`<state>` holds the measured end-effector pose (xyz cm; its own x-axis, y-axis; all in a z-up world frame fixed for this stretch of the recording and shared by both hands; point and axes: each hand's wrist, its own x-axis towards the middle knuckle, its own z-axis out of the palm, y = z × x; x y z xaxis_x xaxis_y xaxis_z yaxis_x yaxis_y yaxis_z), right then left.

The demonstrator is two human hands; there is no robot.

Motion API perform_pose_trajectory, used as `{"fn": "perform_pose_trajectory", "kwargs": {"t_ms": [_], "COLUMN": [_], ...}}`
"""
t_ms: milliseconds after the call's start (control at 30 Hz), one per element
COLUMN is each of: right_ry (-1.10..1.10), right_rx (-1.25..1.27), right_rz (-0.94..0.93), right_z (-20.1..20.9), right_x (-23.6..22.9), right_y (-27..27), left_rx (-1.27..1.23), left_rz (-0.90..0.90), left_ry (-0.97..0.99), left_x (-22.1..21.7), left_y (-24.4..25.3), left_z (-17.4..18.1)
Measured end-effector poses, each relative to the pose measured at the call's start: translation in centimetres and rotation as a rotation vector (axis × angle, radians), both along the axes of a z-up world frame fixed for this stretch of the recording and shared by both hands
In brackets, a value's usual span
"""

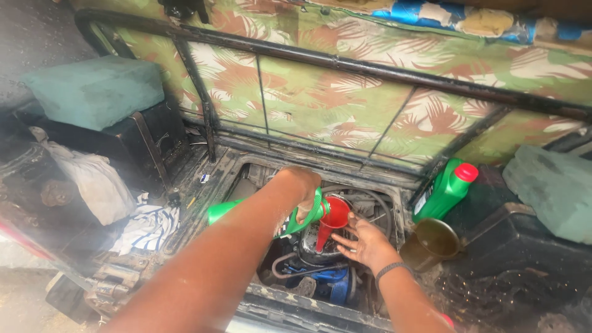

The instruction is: Pouring engine oil into a vehicle engine using a funnel.

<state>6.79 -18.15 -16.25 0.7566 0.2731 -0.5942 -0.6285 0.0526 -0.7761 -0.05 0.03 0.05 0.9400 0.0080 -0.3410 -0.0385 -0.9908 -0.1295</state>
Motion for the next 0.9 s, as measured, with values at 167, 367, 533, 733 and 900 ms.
{"fn": "perform_pose_trajectory", "kwargs": {"t_ms": [167,367,533,733,900], "right_ry": [-0.001,0.01,-0.009,-0.004,-0.036], "right_rx": [-0.007,-0.005,-0.039,-0.072,-0.112], "right_rz": [-0.022,-0.02,-0.005,0.025,0.059], "right_z": [0.2,-0.3,0.1,0.8,0.5], "right_x": [0.2,-0.2,-0.5,-0.9,-0.6], "right_y": [0.1,0.3,0.4,0.3,0.2], "left_rx": [-0.004,-0.007,0.004,0.054,0.046], "left_rz": [0.016,-0.008,0.033,0.018,0.046], "left_ry": [0.025,0.028,0.048,0.093,0.112], "left_x": [-0.2,-0.7,-0.6,-0.2,0.3], "left_y": [-0.3,-0.6,-1.3,-2.0,-1.9], "left_z": [0.0,0.5,0.9,1.2,0.7]}}
